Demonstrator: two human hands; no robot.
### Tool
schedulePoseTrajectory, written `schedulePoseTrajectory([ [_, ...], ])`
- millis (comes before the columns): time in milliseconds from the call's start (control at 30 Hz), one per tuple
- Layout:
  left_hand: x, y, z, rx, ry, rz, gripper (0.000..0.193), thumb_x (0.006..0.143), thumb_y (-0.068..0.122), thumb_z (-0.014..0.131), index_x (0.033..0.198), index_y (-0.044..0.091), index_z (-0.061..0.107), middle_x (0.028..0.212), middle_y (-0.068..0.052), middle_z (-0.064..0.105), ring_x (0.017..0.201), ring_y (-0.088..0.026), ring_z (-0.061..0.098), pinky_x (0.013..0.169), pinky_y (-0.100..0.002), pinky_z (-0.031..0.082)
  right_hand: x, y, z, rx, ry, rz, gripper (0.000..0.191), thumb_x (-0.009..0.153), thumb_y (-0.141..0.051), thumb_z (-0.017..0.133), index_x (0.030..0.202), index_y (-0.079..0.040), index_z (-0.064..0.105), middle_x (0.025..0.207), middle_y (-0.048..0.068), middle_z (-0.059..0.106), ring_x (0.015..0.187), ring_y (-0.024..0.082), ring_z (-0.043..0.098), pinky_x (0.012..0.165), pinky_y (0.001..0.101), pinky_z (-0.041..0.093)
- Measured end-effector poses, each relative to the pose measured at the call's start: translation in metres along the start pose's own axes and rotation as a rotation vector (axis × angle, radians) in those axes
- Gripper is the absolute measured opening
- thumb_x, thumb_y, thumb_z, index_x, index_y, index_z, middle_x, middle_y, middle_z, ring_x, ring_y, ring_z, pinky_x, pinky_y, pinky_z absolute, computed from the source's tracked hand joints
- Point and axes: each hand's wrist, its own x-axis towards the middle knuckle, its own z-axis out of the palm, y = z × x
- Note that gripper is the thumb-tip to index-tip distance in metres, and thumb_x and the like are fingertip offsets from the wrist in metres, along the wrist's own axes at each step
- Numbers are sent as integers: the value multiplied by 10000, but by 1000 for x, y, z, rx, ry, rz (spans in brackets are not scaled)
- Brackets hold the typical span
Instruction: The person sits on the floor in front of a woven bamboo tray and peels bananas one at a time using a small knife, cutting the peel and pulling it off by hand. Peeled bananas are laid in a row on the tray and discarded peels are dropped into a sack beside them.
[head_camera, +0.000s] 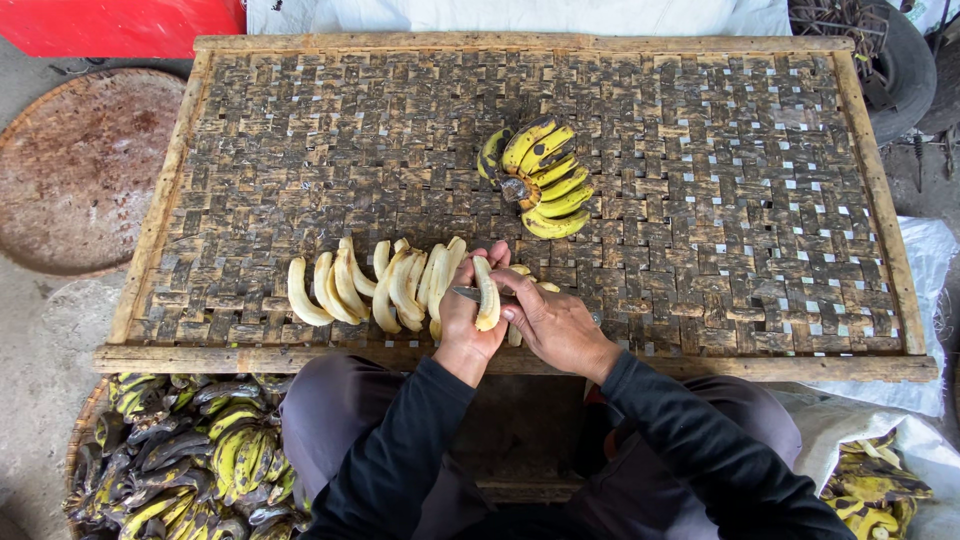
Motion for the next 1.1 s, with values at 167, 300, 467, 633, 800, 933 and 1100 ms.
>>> schedulePoseTrajectory([
  [167,-10,-2,0,-25,-98,-84,210,1125,202,416,1112,68,576,1290,-168,678,1127,-264,661,953,-386,563,2,8,-3,10,9,28,433,1053,-281,530,1438,-175,363,1165,147,710,964,343,731,752,445,575],
  [300,-22,0,9,41,-95,-124,288,1113,232,371,1157,57,595,1344,-141,672,1089,-242,654,842,-351,552,2,16,-1,-20,-18,106,410,1051,-288,541,1415,-199,375,1064,96,726,961,310,742,721,428,577],
  [467,-26,-1,11,48,-65,-155,341,1113,244,337,1224,33,581,1375,-123,656,1138,-239,632,867,-352,561,-1,19,2,-94,65,9,400,1041,-214,553,1405,-197,386,1088,101,683,879,294,733,691,400,583],
  [633,-19,-10,-6,122,36,-198,402,1070,392,362,1243,91,564,1243,-106,675,1100,-238,646,836,-375,575,-9,12,5,-305,-72,150,550,1001,-192,547,1501,-302,347,1058,124,633,808,297,716,615,397,587],
  [800,-17,-10,-9,831,-16,-7,309,1058,131,650,1337,128,515,1104,-106,637,920,-246,578,711,-357,500,-10,21,-14,-382,-259,457,689,1064,-53,390,1638,-371,178,1111,139,635,713,253,733,495,333,607],
  [933,-10,13,13,1719,-96,531,357,973,115,656,1316,139,559,1153,-150,621,1005,-292,667,767,-417,579,-17,49,-60,-314,237,227,629,1050,-79,434,1612,-280,236,1424,236,594,912,424,714,386,285,584],
  [1100,0,8,41,2073,-153,1118,327,937,218,733,1219,93,624,1189,-148,648,1045,-342,662,862,-490,545,-39,78,-108,-125,395,490,451,1148,-134,432,1585,-195,338,1396,265,622,1070,421,729,779,471,613],
])
